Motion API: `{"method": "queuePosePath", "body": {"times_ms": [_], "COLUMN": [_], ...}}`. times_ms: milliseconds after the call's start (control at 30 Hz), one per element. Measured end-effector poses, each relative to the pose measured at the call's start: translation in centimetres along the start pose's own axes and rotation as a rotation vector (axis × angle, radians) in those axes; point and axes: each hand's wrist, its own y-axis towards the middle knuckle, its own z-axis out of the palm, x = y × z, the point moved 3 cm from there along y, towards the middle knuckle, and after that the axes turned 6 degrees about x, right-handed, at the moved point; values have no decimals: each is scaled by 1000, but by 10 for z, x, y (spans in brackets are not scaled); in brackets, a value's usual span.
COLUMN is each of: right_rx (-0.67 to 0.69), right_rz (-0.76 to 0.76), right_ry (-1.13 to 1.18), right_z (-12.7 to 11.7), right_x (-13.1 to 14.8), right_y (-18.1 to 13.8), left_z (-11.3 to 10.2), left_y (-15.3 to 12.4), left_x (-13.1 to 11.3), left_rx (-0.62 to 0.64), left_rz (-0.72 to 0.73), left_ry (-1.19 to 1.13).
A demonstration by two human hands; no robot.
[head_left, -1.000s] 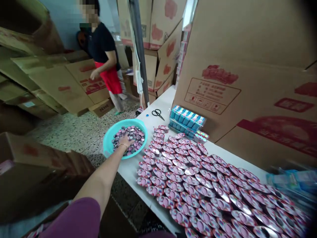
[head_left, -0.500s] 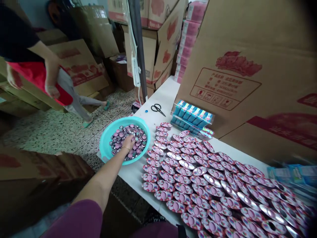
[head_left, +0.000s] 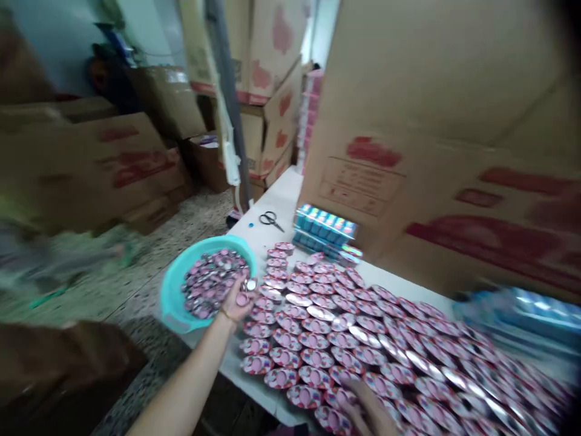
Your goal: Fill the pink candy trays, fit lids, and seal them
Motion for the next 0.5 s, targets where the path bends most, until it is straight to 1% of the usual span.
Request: {"method": "queuePosePath", "body": {"times_ms": [33,67,100,133,200,267,333,367,433,500], "right_rx": [-1,39,44,33,54,84,82,49,-75,-179], "right_rz": [-35,-146,-250,-319,-432,-443,-401,-350,-174,72], "right_ry": [3,-13,-36,-62,-104,-109,-34,45,279,529], "right_z": [0,-1,-5,-10,-20,-26,-27,-28,-30,-33], "right_x": [16,31,44,50,48,31,7,-7,-41,-89], "right_y": [12,24,33,41,46,37,18,8,-15,-44], "left_z": [13,23,30,34,39,42,47,51,61,72], "left_y": [-4,-10,-16,-24,-37,-47,-54,-57,-62,-68], "left_x": [31,61,91,117,162,197,225,239,266,294], "left_rx": [68,106,108,97,60,33,16,16,45,80], "left_rz": [-126,-232,-317,-393,-518,-618,-702,-749,-855,-928], "left_ry": [-43,-45,-12,37,149,218,250,254,243,234]}}
